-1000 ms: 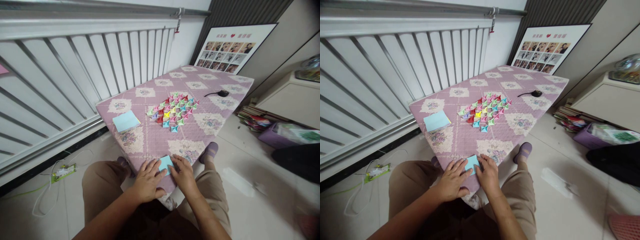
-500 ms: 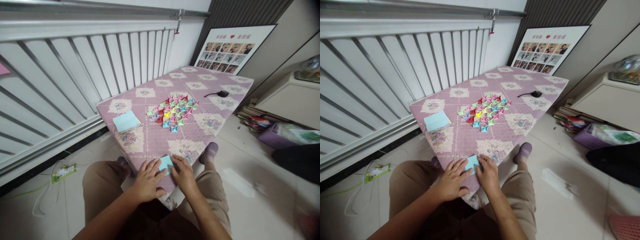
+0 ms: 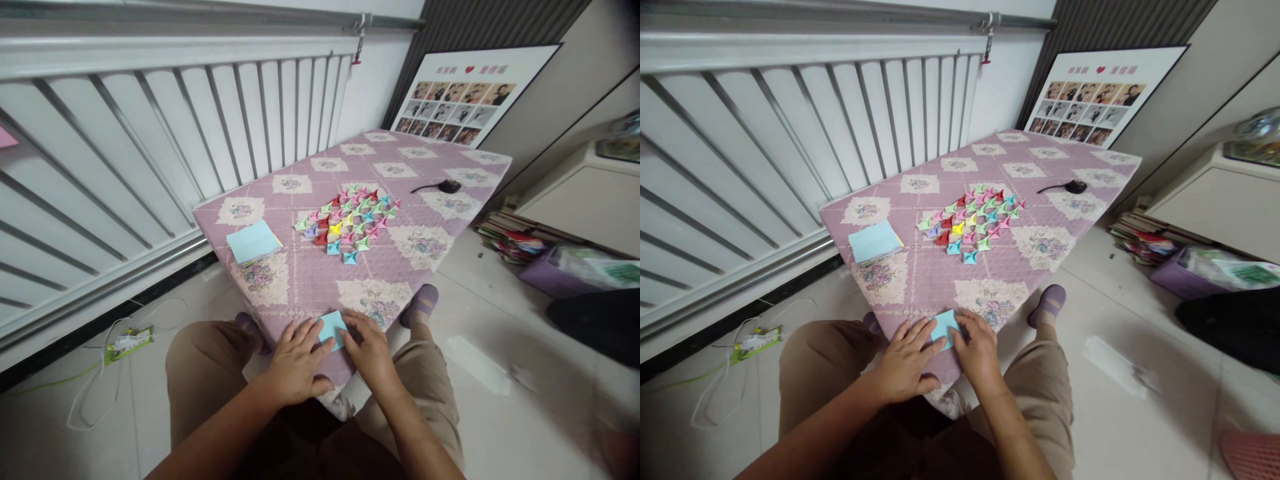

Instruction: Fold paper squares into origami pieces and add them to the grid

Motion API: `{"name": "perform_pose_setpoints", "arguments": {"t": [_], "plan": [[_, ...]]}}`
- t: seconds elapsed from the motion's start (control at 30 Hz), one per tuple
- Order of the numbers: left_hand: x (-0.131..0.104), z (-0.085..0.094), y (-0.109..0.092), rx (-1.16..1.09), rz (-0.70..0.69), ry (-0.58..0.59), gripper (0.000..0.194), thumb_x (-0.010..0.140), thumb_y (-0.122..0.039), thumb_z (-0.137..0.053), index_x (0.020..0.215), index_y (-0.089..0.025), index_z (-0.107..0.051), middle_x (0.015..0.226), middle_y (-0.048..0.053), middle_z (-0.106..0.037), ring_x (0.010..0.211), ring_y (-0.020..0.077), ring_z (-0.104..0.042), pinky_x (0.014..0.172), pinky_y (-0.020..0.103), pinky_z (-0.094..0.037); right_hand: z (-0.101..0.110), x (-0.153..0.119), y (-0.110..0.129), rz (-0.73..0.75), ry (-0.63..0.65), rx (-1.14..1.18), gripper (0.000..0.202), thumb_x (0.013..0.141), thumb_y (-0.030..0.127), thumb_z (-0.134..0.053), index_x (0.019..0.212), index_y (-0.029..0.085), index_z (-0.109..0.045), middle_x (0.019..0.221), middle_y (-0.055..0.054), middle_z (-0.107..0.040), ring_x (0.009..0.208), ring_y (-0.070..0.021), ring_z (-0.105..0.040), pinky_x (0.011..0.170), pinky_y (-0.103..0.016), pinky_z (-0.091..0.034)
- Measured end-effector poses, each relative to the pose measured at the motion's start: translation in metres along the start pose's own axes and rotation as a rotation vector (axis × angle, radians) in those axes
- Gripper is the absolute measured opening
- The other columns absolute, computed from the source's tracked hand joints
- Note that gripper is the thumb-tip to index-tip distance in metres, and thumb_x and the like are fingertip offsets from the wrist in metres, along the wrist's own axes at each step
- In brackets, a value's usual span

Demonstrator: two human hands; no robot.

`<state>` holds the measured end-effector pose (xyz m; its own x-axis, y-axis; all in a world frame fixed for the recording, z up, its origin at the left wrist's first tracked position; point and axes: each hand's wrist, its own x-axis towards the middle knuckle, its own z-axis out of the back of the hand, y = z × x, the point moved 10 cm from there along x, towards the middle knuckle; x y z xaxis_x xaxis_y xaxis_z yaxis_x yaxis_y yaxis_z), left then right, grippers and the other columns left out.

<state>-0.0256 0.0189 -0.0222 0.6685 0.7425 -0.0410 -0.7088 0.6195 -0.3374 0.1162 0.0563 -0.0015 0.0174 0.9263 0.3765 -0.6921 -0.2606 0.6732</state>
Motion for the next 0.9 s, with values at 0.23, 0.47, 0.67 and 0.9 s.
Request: {"name": "perform_pose_setpoints", "arguments": {"t": [0.23, 0.47, 0.67, 0.9], "plan": [[-0.001, 0.001, -0.001, -0.004, -0.005, -0.009, 0.075, 0.082, -0.066, -0.050, 0.145, -0.031, -0.030, 0.158, 0.010, -0.013, 0.143, 0.0306, -0.014, 0.114, 0.053, -0.008, 0.003, 0.006, 0.003, -0.073, 0.000, -0.008, 0.011, 0.081, 0.035, -0.058, 0.083, 0.024, -0.061, 0.102, -0.006, -0.068, 0.095, -0.0245, -0.061, 0.086, -0.043, -0.047], [-0.001, 0.001, -0.001, 0.028, -0.011, -0.026, 0.075, 0.081, -0.063, -0.054, 0.145, -0.032, -0.030, 0.158, 0.008, -0.013, 0.143, 0.0314, -0.016, 0.114, 0.053, -0.009, 0.003, 0.003, 0.008, -0.006, -0.008, -0.052, 0.015, 0.084, 0.032, -0.058, 0.094, 0.025, -0.064, 0.109, -0.008, -0.066, 0.100, -0.0255, -0.060, 0.086, -0.044, -0.047], [0.000, 0.000, 0.000, 0.003, -0.010, -0.021, 0.075, 0.082, -0.065, -0.051, 0.146, -0.032, -0.029, 0.158, 0.009, -0.012, 0.143, 0.0307, -0.014, 0.114, 0.053, -0.008, 0.001, 0.000, 0.008, 0.044, -0.008, -0.080, 0.018, 0.085, 0.031, -0.057, 0.100, 0.024, -0.065, 0.112, -0.009, -0.064, 0.104, -0.0261, -0.058, 0.088, -0.045, -0.047], [-0.001, 0.000, -0.001, 0.004, -0.007, -0.020, 0.074, 0.082, -0.065, -0.050, 0.145, -0.031, -0.031, 0.158, 0.009, -0.012, 0.144, 0.0300, -0.014, 0.114, 0.053, -0.007, 0.002, 0.000, 0.021, 0.139, -0.023, -0.163, 0.018, 0.086, 0.029, -0.056, 0.100, 0.023, -0.066, 0.110, -0.010, -0.063, 0.102, -0.0256, -0.058, 0.088, -0.045, -0.045]]}}
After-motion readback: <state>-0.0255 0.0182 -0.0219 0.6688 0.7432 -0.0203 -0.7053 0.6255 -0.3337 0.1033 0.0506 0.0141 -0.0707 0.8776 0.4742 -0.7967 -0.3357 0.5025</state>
